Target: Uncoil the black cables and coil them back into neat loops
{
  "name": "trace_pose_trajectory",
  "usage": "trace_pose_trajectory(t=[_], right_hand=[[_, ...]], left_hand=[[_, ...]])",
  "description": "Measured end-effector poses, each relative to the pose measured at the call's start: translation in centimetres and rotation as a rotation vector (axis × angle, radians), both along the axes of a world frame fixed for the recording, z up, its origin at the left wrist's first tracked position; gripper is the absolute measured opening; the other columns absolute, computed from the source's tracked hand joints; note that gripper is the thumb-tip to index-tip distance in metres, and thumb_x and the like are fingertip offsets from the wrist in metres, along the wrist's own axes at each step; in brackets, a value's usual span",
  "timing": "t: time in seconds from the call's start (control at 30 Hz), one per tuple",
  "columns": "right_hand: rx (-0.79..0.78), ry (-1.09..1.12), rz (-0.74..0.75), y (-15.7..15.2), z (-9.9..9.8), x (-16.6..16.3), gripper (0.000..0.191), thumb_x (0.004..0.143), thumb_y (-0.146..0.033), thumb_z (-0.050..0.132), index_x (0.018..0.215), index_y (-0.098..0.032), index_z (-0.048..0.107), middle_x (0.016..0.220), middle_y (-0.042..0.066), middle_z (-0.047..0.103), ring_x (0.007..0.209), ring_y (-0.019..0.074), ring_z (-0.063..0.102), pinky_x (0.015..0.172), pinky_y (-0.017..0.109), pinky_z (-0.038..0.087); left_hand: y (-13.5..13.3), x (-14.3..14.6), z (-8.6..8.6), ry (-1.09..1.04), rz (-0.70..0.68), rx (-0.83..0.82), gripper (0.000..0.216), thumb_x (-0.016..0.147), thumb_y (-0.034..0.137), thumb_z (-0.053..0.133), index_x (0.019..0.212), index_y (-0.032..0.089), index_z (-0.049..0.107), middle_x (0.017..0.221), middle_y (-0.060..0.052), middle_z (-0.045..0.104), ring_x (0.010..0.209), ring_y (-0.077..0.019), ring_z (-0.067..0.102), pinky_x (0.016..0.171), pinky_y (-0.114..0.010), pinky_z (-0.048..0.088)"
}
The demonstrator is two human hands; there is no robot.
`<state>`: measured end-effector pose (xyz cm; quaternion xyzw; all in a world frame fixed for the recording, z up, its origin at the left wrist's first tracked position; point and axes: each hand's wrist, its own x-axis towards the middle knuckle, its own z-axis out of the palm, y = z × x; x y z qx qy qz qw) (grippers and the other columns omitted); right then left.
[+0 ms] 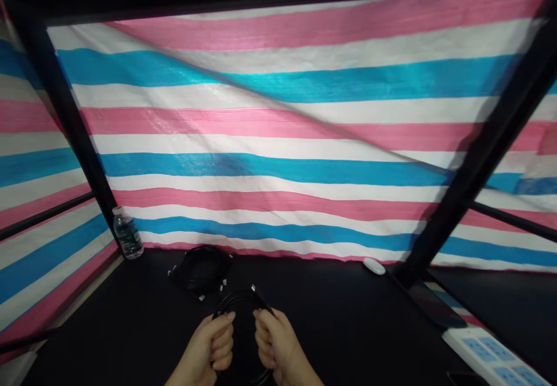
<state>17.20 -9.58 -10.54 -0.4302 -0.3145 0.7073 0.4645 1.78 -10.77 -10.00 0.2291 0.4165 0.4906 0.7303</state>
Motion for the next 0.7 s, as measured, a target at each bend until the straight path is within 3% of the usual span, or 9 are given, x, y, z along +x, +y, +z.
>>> trace_pose_trajectory(t=[0.07, 0.13, 0.23, 0.3, 0.4, 0.5, 0.57, 0.7], right_hand=[[-0.037, 0.029, 0.009, 0.1, 0.0, 0.0, 0.057, 0.062, -0.049, 0.081, 0.057, -0.025, 0.029, 0.046, -0.013, 0.022, 0.038, 0.0015, 0.013, 0.034, 0.017, 0.008], [-0.054, 0.049, -0.001, 0.2, 0.1, 0.1, 0.056, 0.061, -0.046, 0.080, 0.056, -0.025, 0.028, 0.046, -0.013, 0.020, 0.039, 0.0014, 0.011, 0.035, 0.017, 0.007], [-0.057, 0.089, -0.073, 0.5, 0.3, 0.2, 0.057, 0.061, -0.045, 0.080, 0.056, -0.025, 0.027, 0.047, -0.014, 0.019, 0.040, 0.0012, 0.009, 0.036, 0.017, 0.007], [-0.044, 0.107, -0.119, 0.4, 0.4, 0.2, 0.058, 0.062, -0.046, 0.080, 0.057, -0.025, 0.027, 0.048, -0.014, 0.019, 0.040, 0.0014, 0.010, 0.036, 0.017, 0.008], [-0.035, 0.086, -0.107, 0.1, 0.3, -0.2, 0.056, 0.062, -0.047, 0.083, 0.059, -0.024, 0.032, 0.048, -0.014, 0.021, 0.040, 0.0016, 0.011, 0.036, 0.017, 0.008], [-0.029, 0.041, -0.049, -0.2, -0.4, -0.6, 0.055, 0.063, -0.050, 0.084, 0.061, -0.024, 0.036, 0.049, -0.013, 0.027, 0.040, 0.0020, 0.016, 0.035, 0.017, 0.013], [-0.004, 0.016, -0.007, -0.2, -1.0, -0.7, 0.058, 0.063, -0.056, 0.084, 0.059, -0.024, 0.036, 0.048, -0.012, 0.029, 0.038, 0.0028, 0.020, 0.034, 0.018, 0.020], [0.050, -0.025, 0.054, 0.4, -2.0, -0.4, 0.065, 0.058, -0.072, 0.082, 0.057, -0.024, 0.038, 0.044, -0.012, 0.031, 0.034, 0.0038, 0.023, 0.031, 0.020, 0.027]], left_hand=[[0.0, 0.0, -0.1, -0.010, -0.012, 0.013, 0.060, 0.062, 0.048, 0.089, 0.057, 0.024, 0.035, 0.044, 0.014, 0.020, 0.042, -0.0032, 0.007, 0.039, -0.020, 0.009], [0.0, 0.1, -0.2, 0.024, 0.009, 0.049, 0.051, 0.063, 0.051, 0.088, 0.065, 0.024, 0.045, 0.043, 0.015, 0.023, 0.040, -0.0040, 0.010, 0.038, -0.020, 0.015], [-0.3, 0.2, -0.3, 0.083, 0.075, 0.143, 0.045, 0.065, 0.054, 0.087, 0.076, 0.023, 0.056, 0.047, 0.010, 0.046, 0.043, -0.0087, 0.039, 0.050, -0.024, 0.041], [-0.5, 0.4, -0.3, 0.088, 0.092, 0.163, 0.046, 0.065, 0.056, 0.087, 0.072, 0.022, 0.056, 0.053, 0.006, 0.055, 0.052, -0.0122, 0.052, 0.060, -0.027, 0.047], [-0.8, 0.7, -0.5, 0.027, 0.101, 0.119, 0.054, 0.062, 0.057, 0.089, 0.062, 0.022, 0.048, 0.045, 0.011, 0.038, 0.043, -0.0070, 0.034, 0.054, -0.025, 0.043], [-0.7, 0.5, -0.7, -0.024, 0.097, 0.032, 0.063, 0.058, 0.054, 0.091, 0.058, 0.024, 0.037, 0.045, 0.014, 0.021, 0.042, -0.0041, 0.012, 0.040, -0.020, 0.022], [-0.5, -0.1, -0.7, -0.017, 0.086, 0.013, 0.064, 0.061, 0.052, 0.090, 0.056, 0.023, 0.033, 0.046, 0.013, 0.023, 0.042, -0.0036, 0.011, 0.039, -0.020, 0.014], [-0.2, -1.0, -0.4, -0.016, 0.033, 0.012, 0.060, 0.063, 0.048, 0.089, 0.055, 0.023, 0.035, 0.047, 0.012, 0.028, 0.041, -0.0023, 0.014, 0.041, -0.020, 0.018]])
